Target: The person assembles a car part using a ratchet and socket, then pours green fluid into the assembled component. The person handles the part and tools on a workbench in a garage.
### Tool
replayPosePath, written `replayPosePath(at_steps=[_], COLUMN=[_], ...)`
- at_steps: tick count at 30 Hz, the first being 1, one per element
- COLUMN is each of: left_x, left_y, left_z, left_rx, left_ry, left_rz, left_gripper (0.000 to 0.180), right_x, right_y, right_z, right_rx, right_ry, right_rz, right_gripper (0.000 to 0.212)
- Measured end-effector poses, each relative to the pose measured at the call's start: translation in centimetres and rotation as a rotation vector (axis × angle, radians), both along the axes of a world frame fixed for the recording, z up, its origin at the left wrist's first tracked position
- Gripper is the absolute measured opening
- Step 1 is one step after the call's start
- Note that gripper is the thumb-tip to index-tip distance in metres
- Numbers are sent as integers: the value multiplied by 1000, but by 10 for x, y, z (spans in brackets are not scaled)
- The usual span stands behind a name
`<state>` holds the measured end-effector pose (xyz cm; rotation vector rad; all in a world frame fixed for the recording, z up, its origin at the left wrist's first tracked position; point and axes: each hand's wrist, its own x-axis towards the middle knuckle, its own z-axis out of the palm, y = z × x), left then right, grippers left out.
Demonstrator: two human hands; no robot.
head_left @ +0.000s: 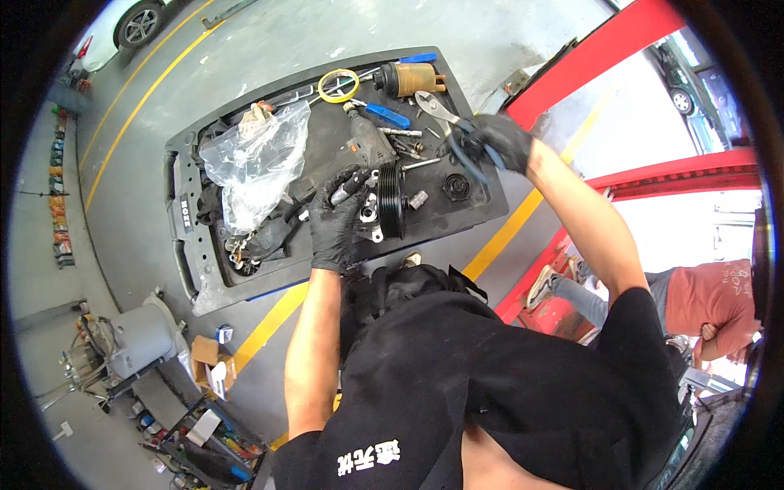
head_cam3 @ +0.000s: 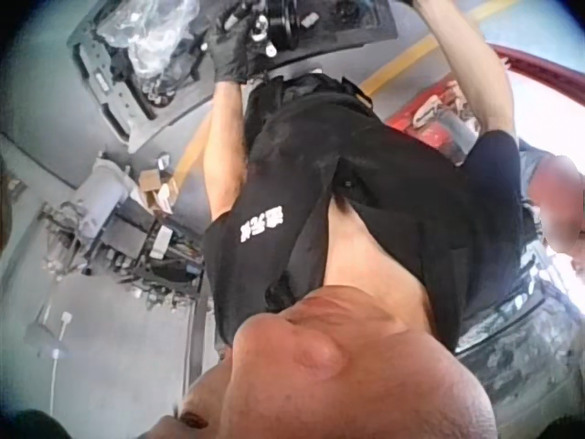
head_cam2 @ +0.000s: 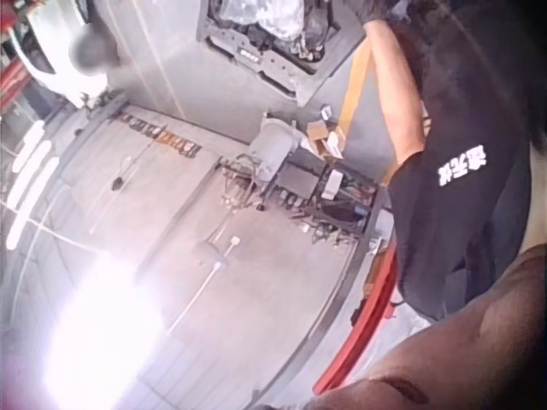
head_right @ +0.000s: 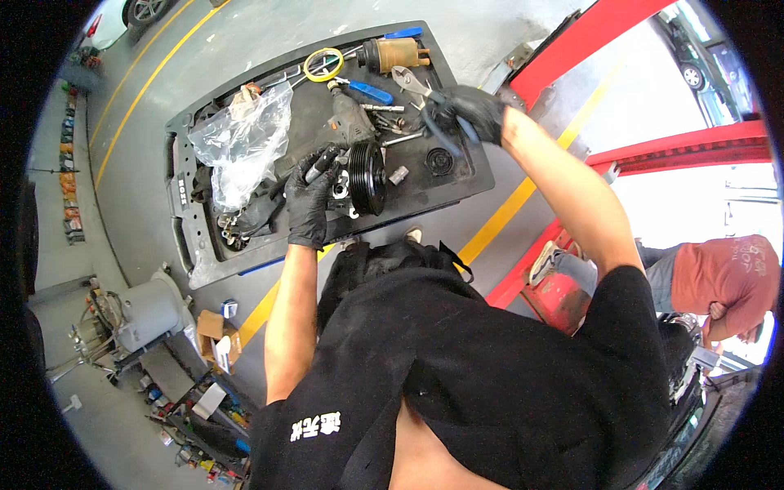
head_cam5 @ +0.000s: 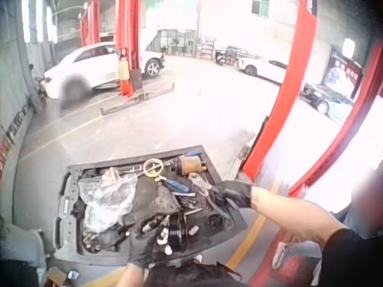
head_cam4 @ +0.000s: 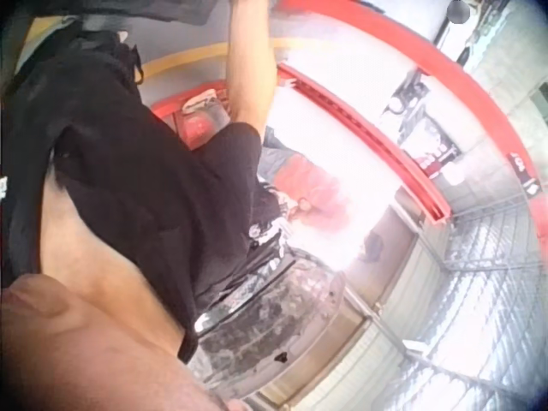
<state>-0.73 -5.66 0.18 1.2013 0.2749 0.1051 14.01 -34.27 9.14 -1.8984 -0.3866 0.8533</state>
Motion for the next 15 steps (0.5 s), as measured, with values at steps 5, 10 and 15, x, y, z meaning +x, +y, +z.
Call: replayPosePath(at_steps=[5,10,15], left_x=[2,8,12], left_y=[5,20,22], left_z=[3,-6,-14], left_rx=[-7,18,30], left_ry=[-26,-2,-110], left_rz=[-89,-203,-285], left_gripper=[35,34,37], right_x=[-70,-85,-79], right_y=[13,29,53], right_z=[57,88,100], right_rx=[213,-56,-489], right_ry=[482,447,32], right_rz=[-103,101,380], right_gripper=[50,30,28])
